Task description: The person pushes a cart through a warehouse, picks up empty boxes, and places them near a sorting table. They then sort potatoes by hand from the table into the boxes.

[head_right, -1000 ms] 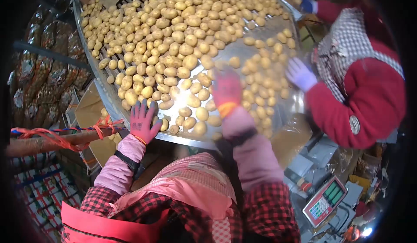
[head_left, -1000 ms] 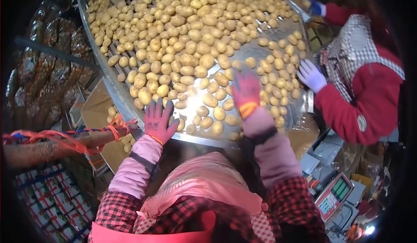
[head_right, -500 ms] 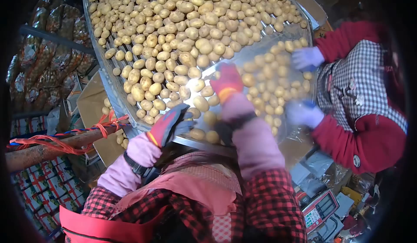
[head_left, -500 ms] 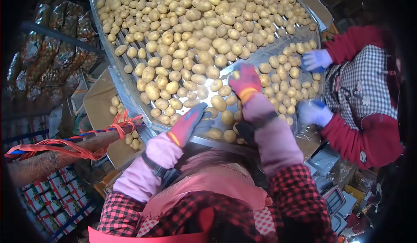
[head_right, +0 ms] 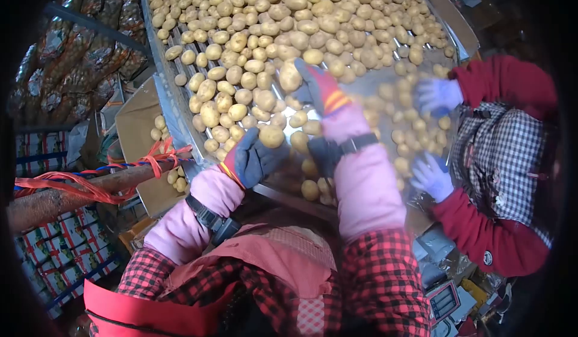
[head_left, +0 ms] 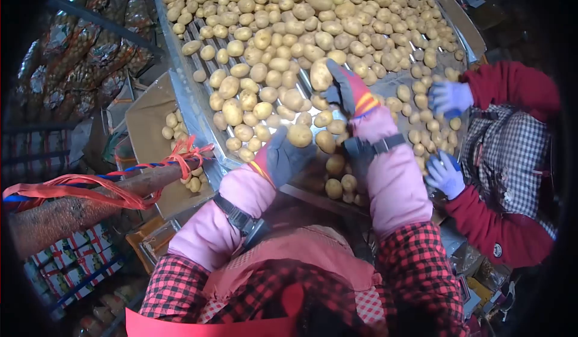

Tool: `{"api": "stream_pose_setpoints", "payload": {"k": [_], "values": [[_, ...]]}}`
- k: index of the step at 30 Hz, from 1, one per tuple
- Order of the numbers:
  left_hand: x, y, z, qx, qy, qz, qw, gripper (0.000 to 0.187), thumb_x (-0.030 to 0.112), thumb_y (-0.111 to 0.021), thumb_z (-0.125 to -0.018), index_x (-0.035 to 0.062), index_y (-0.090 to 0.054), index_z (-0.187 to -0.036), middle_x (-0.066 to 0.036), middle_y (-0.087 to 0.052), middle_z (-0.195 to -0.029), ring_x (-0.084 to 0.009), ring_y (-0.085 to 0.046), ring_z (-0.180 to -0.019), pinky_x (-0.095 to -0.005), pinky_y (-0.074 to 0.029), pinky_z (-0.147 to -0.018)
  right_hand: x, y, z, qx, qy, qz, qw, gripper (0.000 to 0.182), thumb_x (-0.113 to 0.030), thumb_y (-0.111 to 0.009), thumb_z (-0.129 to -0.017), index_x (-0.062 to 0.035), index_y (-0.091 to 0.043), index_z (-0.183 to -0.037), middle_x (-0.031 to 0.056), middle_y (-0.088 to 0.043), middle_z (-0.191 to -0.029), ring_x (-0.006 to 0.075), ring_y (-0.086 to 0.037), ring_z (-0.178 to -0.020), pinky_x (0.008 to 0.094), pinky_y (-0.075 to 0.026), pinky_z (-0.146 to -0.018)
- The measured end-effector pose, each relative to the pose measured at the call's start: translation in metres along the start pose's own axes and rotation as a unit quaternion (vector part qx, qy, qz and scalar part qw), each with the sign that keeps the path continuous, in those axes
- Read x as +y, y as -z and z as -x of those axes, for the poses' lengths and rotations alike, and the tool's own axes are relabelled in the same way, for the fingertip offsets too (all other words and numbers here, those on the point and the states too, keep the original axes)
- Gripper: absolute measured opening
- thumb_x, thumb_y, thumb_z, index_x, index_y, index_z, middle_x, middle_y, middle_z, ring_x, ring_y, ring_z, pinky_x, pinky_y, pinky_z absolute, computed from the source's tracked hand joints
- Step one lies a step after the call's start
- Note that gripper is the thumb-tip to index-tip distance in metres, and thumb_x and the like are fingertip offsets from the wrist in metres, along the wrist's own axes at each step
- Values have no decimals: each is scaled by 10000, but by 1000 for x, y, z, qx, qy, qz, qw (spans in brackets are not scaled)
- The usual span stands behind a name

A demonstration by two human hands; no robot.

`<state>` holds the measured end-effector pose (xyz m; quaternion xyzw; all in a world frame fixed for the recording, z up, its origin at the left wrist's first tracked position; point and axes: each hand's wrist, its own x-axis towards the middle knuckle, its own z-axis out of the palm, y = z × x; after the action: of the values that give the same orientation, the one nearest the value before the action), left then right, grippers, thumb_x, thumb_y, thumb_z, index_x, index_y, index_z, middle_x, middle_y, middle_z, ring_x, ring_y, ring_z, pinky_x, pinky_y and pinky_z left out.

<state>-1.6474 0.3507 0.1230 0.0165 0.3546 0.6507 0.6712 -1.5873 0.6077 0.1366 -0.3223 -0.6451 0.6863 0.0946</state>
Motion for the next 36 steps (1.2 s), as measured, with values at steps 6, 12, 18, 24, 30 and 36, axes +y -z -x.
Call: {"api": "stream_pose_setpoints", "payload": {"k": [6, 12, 18, 24, 30, 36], "values": [[19, -30, -28, -31, -81, -526, 846, 455, 398, -501, -1009, 30, -503, -1277, -142, -621, -1202, -246, -601, -1114, -429, -497, -952, 54, -25, 58, -61, 59, -199, 976, 362, -194, -559, -1000, -43, -487, -1321, 32, -583, -1184, 184, -583, -1092, 311, -488, -915], [13, -16, 10, -75, 84, 52, 992, 740, 601, -325, -1013, 6, -378, -1448, -228, -511, -1381, -385, -560, -1211, -463, -435, -1085, 24, -39, 131, -143, 93, -125, 977, 466, -208, -561, -996, -21, -431, -1402, 83, -537, -1350, 180, -526, -1231, 343, -437, -1021], [22, -5, 74, -41, 91, 42, 994, 585, 459, -420, -1043, 5, -433, -1411, -157, -563, -1337, -258, -605, -1169, -363, -479, -1029, -19, -95, 174, -190, -65, -132, 971, 657, -362, -567, -975, -73, -337, -1518, 139, -544, -1385, 218, -562, -1214, 357, -435, -1032], [16, 26, 179, -28, -42, -101, 994, 510, 376, -350, -1075, -3, -446, -1403, -104, -593, -1291, -195, -630, -1061, -327, -506, -960, 3, -173, 197, -218, 13, 226, 949, 698, -450, -702, -826, -118, -494, -1403, 193, -633, -1245, 331, -597, -1183, 395, -458, -994], [40, 136, 249, 123, -57, 524, 841, 667, 576, -504, -951, 88, -453, -1403, -182, -532, -1335, -285, -565, -1175, -520, -489, -968, 23, -216, 206, -195, -103, 37, 975, 668, -448, -667, -881, -72, -468, -1395, 171, -674, -1001, 285, -668, -848, 378, -524, -822], [-24, 136, 255, 122, -142, 157, 970, 563, 476, -511, -994, 98, -470, -1410, -141, -587, -1229, -251, -576, -1166, -415, -531, -926, 0, -249, 175, -35, 82, 288, 953, 637, -370, -738, -830, -79, -536, -1360, 180, -611, -1211, 285, -614, -1077, 379, -476, -952]]}}
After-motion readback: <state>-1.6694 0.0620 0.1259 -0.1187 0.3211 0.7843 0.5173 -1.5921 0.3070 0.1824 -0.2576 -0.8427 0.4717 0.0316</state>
